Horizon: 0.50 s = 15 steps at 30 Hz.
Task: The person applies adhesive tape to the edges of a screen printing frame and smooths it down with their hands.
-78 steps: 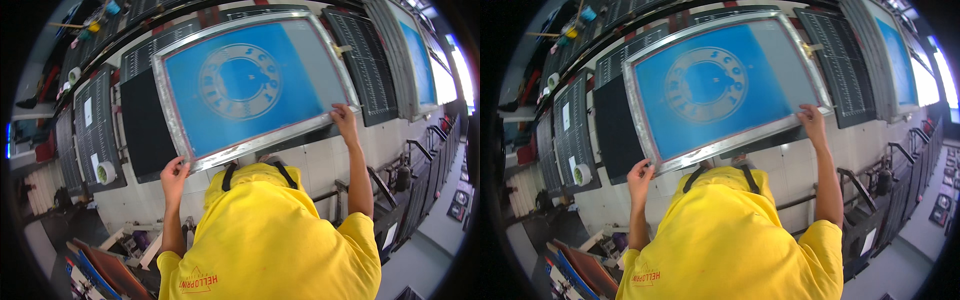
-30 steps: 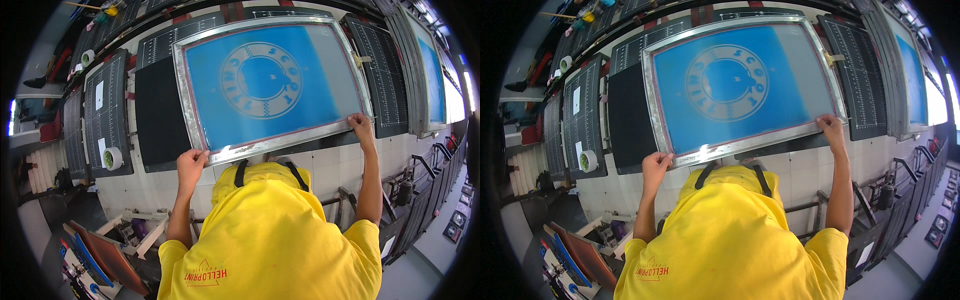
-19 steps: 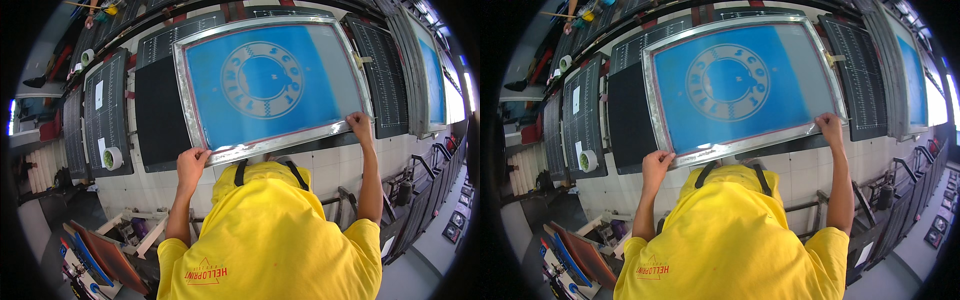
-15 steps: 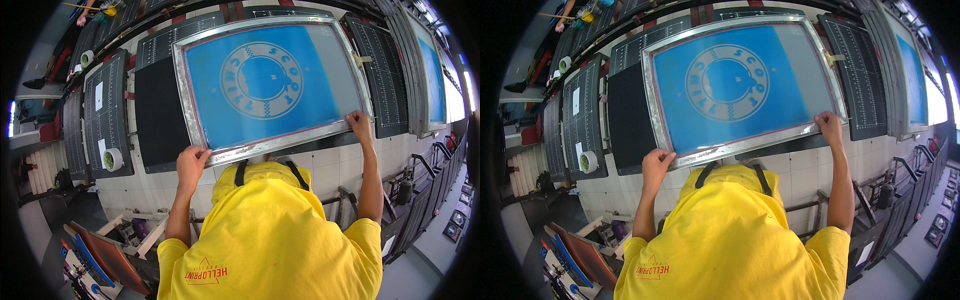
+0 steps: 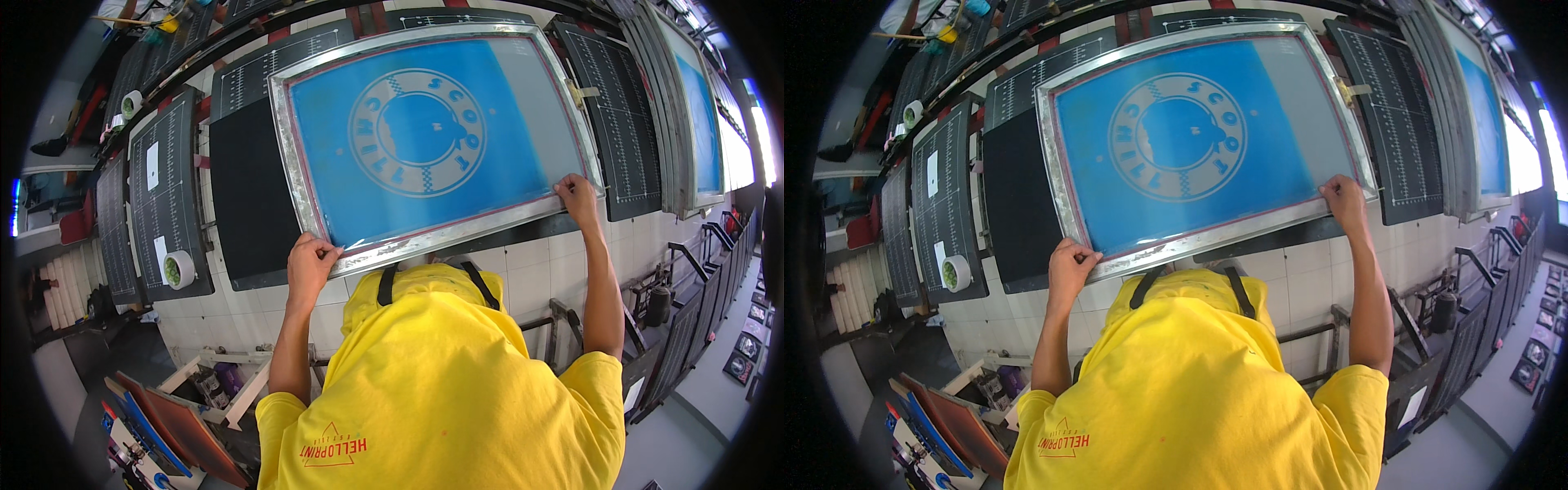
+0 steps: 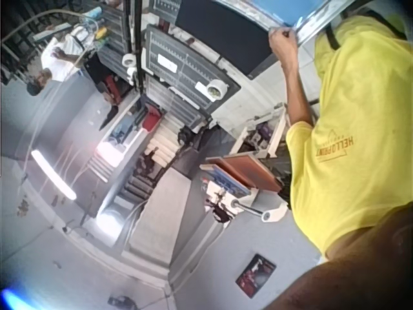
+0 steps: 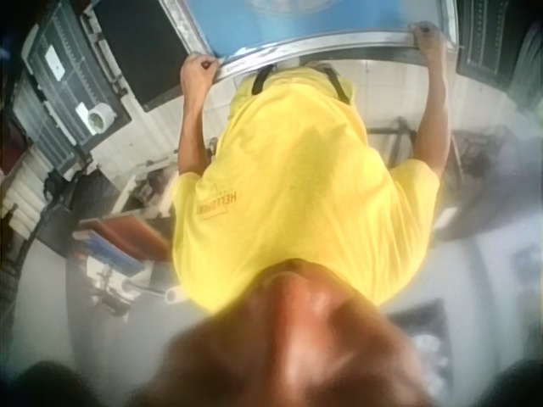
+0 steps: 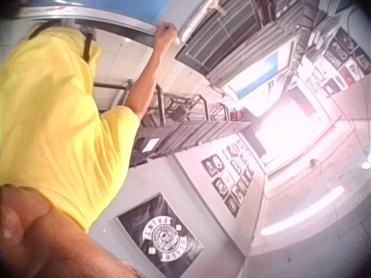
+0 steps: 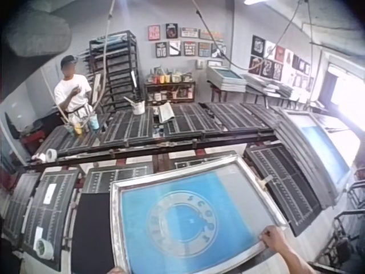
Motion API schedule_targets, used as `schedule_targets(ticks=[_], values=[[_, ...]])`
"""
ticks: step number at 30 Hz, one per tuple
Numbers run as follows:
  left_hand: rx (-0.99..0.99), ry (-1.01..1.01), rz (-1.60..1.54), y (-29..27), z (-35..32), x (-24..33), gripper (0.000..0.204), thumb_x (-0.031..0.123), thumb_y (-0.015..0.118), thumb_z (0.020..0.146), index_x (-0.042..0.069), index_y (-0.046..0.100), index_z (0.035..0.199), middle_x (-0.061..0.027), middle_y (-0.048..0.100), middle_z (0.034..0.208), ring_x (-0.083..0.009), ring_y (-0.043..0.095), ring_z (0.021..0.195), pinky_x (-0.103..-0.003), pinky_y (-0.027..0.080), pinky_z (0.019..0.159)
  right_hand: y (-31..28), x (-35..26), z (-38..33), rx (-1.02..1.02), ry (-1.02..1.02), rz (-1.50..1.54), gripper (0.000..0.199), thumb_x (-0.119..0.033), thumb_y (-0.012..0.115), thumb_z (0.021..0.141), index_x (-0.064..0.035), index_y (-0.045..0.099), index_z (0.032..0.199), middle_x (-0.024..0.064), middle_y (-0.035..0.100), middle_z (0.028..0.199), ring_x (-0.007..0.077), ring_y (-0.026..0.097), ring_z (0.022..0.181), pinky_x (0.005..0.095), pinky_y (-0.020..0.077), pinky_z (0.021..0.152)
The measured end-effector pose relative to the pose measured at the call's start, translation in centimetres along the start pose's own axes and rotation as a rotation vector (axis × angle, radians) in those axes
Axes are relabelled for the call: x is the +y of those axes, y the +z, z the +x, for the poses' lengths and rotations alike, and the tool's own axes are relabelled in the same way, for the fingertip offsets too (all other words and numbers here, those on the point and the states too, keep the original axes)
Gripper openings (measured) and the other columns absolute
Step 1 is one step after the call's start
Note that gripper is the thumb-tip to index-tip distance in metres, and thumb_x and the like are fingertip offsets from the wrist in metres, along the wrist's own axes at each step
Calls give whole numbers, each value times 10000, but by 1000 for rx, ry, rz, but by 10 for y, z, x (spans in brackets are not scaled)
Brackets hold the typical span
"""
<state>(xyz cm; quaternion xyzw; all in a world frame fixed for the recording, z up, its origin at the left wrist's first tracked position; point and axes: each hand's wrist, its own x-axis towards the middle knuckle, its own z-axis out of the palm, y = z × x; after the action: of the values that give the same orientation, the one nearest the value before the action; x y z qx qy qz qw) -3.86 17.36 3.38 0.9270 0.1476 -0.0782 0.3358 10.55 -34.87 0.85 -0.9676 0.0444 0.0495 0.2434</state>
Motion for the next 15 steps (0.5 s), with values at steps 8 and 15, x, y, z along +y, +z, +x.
schedule_targets(ticks=[8,15], values=[[-40,-13,48,-2,6,2,166,148,794,749,2,729,794,-116,601,788,-295,618,729,-392,482,685,2,-5,1,-5,33,-60,206,-192,736,804,-4,681,865,170,675,792,344,658,770,422,487,699],[-46,1,90,-1,7,2,180,156,793,747,-7,724,779,-131,604,789,-311,620,749,-405,480,695,2,-9,2,9,18,-71,192,-191,735,802,-16,682,861,162,679,802,344,658,787,423,493,711]])
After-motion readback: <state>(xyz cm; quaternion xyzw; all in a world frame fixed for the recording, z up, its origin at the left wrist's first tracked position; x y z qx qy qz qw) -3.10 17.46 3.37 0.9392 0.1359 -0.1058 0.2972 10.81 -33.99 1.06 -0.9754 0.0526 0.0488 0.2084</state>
